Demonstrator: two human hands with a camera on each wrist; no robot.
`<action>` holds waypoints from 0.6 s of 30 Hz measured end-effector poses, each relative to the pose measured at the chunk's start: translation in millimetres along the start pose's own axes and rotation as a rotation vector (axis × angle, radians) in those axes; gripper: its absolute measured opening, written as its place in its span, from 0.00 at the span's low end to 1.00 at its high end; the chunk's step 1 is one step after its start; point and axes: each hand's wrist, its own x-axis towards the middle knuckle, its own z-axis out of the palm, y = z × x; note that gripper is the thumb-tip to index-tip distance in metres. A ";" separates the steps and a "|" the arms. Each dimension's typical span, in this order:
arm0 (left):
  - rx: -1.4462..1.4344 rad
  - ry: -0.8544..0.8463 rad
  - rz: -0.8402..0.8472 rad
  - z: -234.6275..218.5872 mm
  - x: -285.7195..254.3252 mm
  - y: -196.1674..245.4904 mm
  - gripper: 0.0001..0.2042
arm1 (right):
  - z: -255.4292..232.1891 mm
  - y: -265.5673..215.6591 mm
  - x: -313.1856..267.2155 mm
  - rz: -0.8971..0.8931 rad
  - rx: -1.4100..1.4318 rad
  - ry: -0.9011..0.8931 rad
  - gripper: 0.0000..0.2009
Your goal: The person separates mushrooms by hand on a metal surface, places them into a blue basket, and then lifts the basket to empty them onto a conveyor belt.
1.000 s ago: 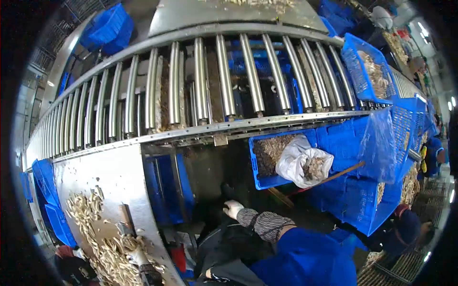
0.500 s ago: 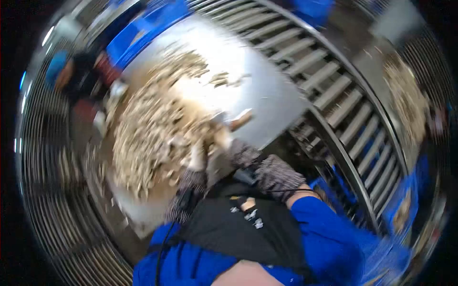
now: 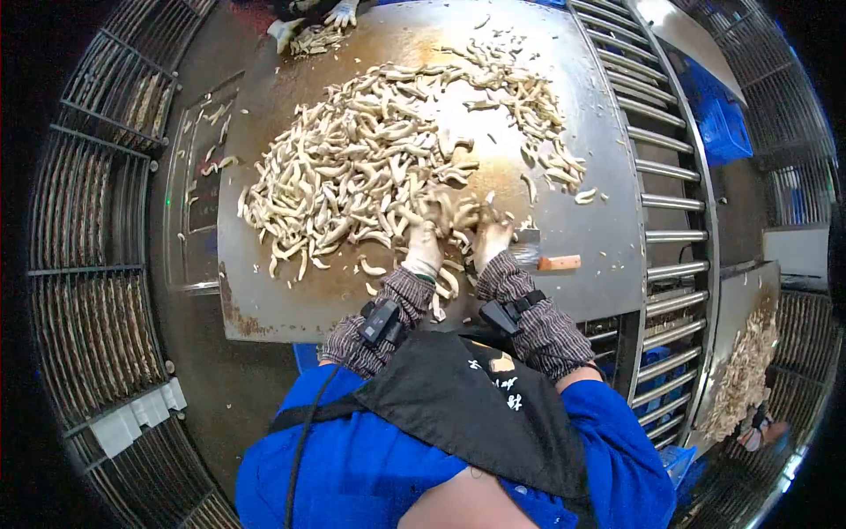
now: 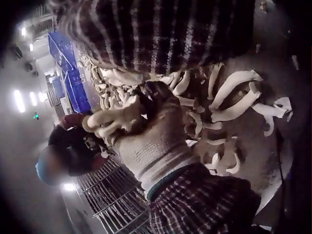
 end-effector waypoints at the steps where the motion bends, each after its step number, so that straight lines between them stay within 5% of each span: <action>1: -0.548 0.048 -0.060 12.9 7.9 -19.2 0.21 | 14.1 -18.0 4.7 0.244 0.125 0.064 0.29; 4: -0.312 0.107 0.036 16.8 18.3 -12.3 0.16 | 27.7 -1.7 4.8 0.112 -0.288 0.066 0.19; 5: -0.398 0.088 -0.023 10.0 35.1 -51.9 0.15 | 30.2 2.2 3.5 0.081 -0.354 0.063 0.15; 8: -0.618 0.242 -0.285 4.9 37.8 -32.7 0.12 | 16.8 5.0 12.9 0.199 -0.261 -0.185 0.11; 11: -0.945 0.523 -0.423 3.9 47.8 -18.3 0.12 | 7.0 21.8 21.1 0.191 -0.038 -0.068 0.12; 12: -0.937 0.537 -0.417 14.1 41.7 0.3 0.12 | 6.2 33.6 23.4 0.129 0.085 -0.068 0.13; 15: -0.705 0.447 -0.102 42.2 28.1 34.1 0.10 | 13.7 -6.5 26.1 0.203 -0.187 -0.196 0.14; 17: -0.642 0.514 -0.038 47.8 28.7 40.9 0.08 | 0.4 -3.9 36.0 0.274 -0.163 -0.272 0.15; 18: -0.874 0.522 -0.162 40.2 37.9 21.1 0.08 | -6.3 -3.7 41.5 0.295 -0.193 -0.303 0.16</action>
